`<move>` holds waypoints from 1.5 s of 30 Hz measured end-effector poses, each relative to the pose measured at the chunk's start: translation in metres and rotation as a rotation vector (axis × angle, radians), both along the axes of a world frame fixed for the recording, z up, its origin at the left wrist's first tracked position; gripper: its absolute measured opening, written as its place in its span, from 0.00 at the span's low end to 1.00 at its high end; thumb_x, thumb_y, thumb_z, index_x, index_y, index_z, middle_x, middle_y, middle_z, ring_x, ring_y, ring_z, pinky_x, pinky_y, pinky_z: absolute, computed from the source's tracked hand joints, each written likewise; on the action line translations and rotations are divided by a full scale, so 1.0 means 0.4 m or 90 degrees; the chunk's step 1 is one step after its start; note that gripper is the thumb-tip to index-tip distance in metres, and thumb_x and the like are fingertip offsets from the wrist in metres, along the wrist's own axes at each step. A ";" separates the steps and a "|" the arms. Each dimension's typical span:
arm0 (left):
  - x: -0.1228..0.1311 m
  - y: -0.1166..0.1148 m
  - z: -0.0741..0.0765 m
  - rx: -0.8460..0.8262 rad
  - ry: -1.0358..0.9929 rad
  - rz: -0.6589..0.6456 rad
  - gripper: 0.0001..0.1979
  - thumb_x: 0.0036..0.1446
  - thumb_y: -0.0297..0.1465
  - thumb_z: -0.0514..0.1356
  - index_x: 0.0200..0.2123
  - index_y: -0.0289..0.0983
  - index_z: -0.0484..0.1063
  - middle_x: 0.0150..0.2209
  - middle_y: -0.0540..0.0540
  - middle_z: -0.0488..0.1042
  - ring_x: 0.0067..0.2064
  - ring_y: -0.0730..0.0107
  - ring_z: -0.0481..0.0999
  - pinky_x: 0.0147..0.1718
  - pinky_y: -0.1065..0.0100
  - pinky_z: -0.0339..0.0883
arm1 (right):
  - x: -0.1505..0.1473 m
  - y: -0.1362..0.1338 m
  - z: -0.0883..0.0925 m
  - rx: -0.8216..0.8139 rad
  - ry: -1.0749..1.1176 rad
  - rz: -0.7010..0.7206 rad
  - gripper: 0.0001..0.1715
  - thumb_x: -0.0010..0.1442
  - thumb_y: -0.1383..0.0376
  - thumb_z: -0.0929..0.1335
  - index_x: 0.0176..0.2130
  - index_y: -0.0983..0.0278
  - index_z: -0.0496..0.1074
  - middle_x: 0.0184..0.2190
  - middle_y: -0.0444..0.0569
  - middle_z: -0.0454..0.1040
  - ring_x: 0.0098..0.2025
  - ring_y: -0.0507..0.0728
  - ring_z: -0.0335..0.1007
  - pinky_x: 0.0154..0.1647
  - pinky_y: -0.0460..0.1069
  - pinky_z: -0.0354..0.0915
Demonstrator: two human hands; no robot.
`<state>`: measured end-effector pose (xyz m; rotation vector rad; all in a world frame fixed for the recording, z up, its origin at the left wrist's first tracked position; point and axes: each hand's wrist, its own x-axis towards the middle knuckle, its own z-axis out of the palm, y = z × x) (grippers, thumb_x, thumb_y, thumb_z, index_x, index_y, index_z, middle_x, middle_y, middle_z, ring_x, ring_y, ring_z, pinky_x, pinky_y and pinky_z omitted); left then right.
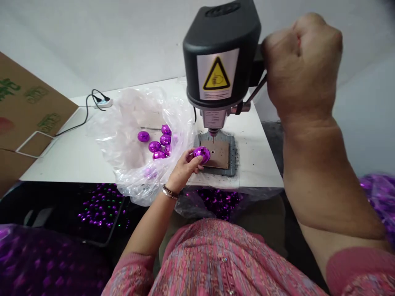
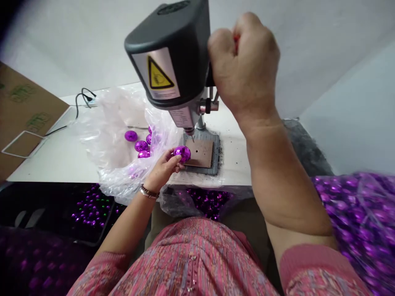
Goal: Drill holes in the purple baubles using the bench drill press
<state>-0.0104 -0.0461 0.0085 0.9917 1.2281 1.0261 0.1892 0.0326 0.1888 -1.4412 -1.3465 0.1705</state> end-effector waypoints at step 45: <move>0.088 0.103 -0.027 0.162 0.515 -0.069 0.30 0.54 0.34 0.67 0.59 0.34 0.69 0.41 0.44 0.79 0.40 0.65 0.76 0.42 0.67 0.68 | 0.016 0.011 -0.012 0.047 0.060 0.139 0.24 0.63 0.67 0.64 0.23 0.63 0.45 0.23 0.39 0.44 0.28 0.44 0.39 0.34 0.45 0.46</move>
